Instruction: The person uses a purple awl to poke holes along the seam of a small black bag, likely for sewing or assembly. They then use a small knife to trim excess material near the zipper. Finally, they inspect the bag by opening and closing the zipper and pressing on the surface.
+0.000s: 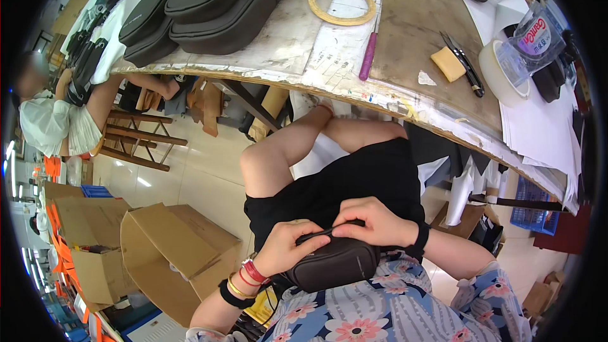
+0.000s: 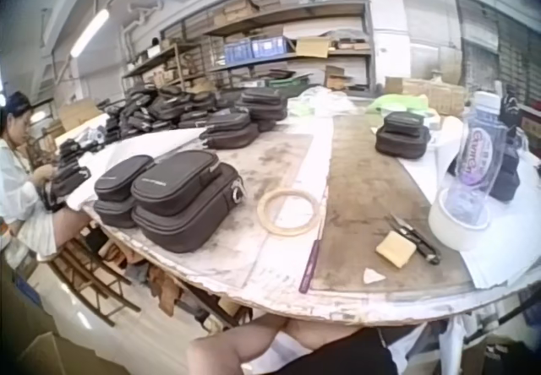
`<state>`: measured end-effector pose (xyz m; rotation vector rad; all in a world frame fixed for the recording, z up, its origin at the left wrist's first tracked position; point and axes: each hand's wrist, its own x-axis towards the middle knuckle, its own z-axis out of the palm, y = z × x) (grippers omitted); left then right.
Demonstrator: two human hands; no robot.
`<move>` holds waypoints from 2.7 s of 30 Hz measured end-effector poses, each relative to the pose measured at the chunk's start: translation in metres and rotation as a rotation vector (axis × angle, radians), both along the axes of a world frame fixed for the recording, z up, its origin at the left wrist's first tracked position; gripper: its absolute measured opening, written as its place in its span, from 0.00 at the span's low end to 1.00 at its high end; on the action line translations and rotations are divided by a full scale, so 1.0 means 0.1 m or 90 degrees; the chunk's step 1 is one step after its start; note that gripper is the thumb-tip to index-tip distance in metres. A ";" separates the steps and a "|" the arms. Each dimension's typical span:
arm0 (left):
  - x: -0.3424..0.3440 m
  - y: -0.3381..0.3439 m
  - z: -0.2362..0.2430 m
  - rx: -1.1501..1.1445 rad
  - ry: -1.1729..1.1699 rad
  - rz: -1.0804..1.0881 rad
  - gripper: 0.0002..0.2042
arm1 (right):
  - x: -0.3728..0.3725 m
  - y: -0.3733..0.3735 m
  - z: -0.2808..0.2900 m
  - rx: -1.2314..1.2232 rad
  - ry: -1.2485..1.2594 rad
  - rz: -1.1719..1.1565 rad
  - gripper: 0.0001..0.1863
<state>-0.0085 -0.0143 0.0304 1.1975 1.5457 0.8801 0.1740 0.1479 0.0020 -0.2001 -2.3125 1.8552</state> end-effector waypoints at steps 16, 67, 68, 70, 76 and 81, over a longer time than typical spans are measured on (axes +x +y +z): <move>0.02 -0.17 0.05 0.016 0.046 0.116 0.11 | 0.00 0.11 0.37 0.452 0.134 0.130 0.25; 0.15 -0.04 -0.34 0.133 -0.198 0.371 0.17 | -0.03 -0.14 0.26 0.327 0.006 -0.289 0.08; 0.14 -0.04 -0.35 0.117 -0.200 0.359 0.17 | -0.02 -0.12 0.25 0.309 0.012 -0.277 0.07; 0.12 -0.03 -0.39 0.085 -0.203 0.338 0.18 | -0.02 -0.04 0.13 0.271 0.025 -0.250 0.05; 0.04 -0.14 -0.42 0.155 -0.483 0.541 0.24 | 0.03 0.30 -0.35 -0.277 -0.126 -0.164 0.23; 0.20 -0.28 -0.45 0.197 -0.490 0.622 0.24 | 0.26 0.05 -0.27 -0.435 -0.144 -0.090 0.37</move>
